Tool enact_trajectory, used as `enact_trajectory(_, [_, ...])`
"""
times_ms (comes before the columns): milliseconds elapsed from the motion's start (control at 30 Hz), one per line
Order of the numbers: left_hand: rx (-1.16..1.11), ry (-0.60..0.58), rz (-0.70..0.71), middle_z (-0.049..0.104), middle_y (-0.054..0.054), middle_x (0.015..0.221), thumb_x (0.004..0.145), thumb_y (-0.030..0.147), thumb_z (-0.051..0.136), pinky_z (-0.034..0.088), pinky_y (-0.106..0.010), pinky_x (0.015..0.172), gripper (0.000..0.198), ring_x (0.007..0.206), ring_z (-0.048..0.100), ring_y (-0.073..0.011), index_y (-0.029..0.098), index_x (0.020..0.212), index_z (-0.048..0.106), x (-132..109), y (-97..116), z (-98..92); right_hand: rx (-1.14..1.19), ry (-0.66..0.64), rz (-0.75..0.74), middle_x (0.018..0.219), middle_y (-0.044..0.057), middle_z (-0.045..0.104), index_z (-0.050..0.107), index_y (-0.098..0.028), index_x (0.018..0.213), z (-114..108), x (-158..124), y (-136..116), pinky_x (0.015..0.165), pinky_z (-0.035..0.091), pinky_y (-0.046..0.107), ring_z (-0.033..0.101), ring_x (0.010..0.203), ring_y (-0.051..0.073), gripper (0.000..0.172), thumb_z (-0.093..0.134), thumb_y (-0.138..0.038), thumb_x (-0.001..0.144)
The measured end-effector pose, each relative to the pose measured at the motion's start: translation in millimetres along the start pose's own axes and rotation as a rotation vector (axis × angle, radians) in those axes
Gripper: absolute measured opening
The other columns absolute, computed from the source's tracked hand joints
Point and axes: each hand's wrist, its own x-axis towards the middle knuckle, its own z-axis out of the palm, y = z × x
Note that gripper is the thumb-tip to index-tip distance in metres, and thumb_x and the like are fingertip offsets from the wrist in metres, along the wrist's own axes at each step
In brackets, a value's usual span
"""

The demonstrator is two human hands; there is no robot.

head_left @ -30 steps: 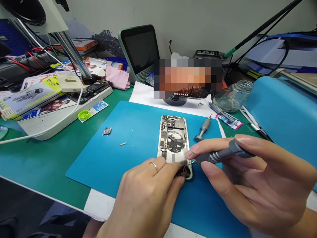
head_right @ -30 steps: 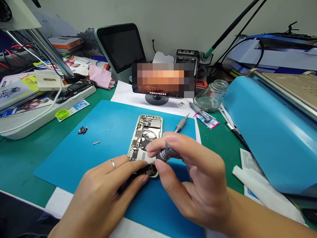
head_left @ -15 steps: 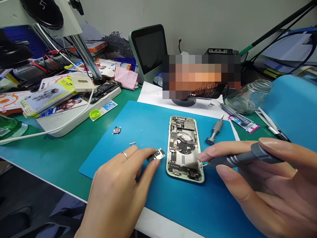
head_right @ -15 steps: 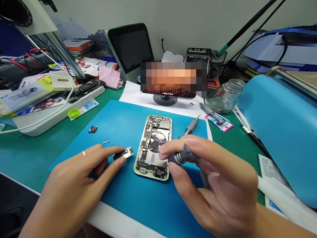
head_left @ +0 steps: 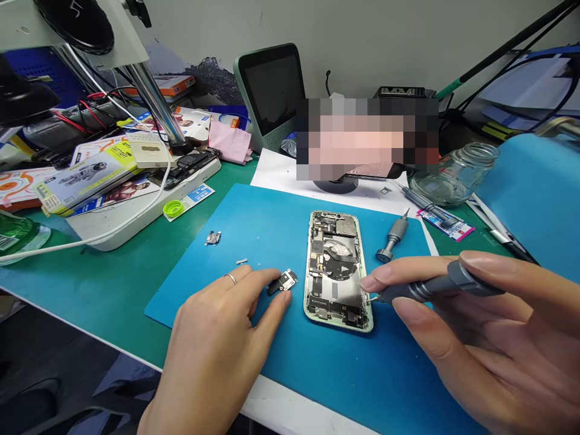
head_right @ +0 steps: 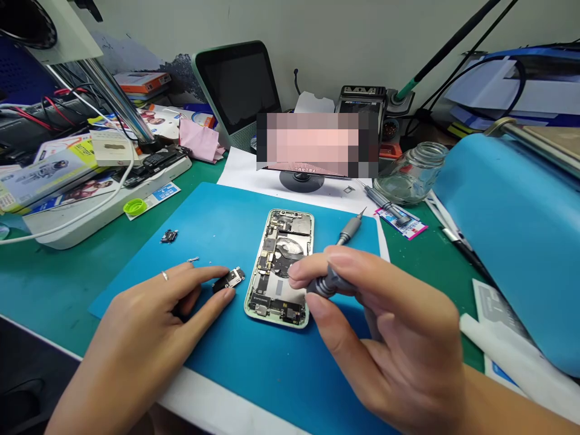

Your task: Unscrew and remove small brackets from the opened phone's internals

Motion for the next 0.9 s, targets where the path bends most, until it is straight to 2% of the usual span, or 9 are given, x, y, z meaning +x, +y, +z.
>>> enact_trajectory(133, [-0.008, 0.006, -0.002, 0.054, 0.005, 0.069, 0.1, 0.04, 0.062, 0.037, -0.03, 0.062, 0.017, 0.062, 0.058, -0.0159, 0.034, 0.112, 0.073, -0.2, -1.0, -1.1, -0.032, -0.005, -0.031, 0.101, 0.003, 0.079, 0.054, -0.038, 0.148, 0.8, -1.2, 0.2, 0.069, 0.07, 0.033, 0.081, 0.086, 0.024, 0.074, 0.064, 0.001, 0.086])
enact_trajectory(233, [-0.012, 0.019, 0.006, 0.056, 0.005, 0.071, 0.1, 0.043, 0.06, 0.04, -0.03, 0.063, 0.02, 0.064, 0.06, -0.0161, 0.033, 0.112, 0.073, -1.0, -2.0, -0.9, -0.081, -0.044, -0.013, 0.106, 0.005, 0.079, 0.049, -0.033, 0.153, 0.7, -2.6, -1.0, 0.076, 0.071, 0.033, 0.081, 0.084, 0.023, 0.078, 0.066, 0.002, 0.086])
enact_trajectory(333, [-0.003, 0.023, 0.012, 0.058, 0.004, 0.071, 0.101, 0.045, 0.058, 0.042, -0.03, 0.063, 0.022, 0.064, 0.062, -0.0164, 0.034, 0.11, 0.074, -1.9, -3.6, 0.6, -0.076, -0.079, -0.059, 0.11, 0.005, 0.08, 0.046, -0.028, 0.155, -0.9, -3.3, -2.4, 0.085, 0.07, 0.03, 0.081, 0.086, 0.02, 0.08, 0.066, 0.004, 0.085])
enact_trajectory(633, [-0.019, -0.01, -0.02, 0.055, 0.004, 0.07, 0.102, 0.052, 0.055, 0.04, -0.027, 0.057, 0.024, 0.06, 0.059, -0.0151, 0.038, 0.11, 0.074, -1.2, -5.1, 2.9, -0.035, -0.142, -0.124, 0.128, 0.004, 0.077, 0.039, -0.026, 0.158, -5.1, -10.3, 4.5, 0.108, 0.06, 0.028, 0.076, 0.115, 0.018, 0.083, 0.063, 0.007, 0.086])
enact_trajectory(900, [-0.01, -0.005, -0.025, 0.054, 0.004, 0.066, 0.102, 0.05, 0.056, 0.037, -0.026, 0.055, 0.023, 0.057, 0.056, -0.015, 0.036, 0.107, 0.074, 1.7, -4.3, 3.5, -0.031, -0.143, -0.122, 0.129, 0.004, 0.076, 0.041, -0.027, 0.155, -4.5, -11.3, 4.1, 0.106, 0.06, 0.025, 0.074, 0.118, 0.015, 0.08, 0.062, 0.008, 0.086])
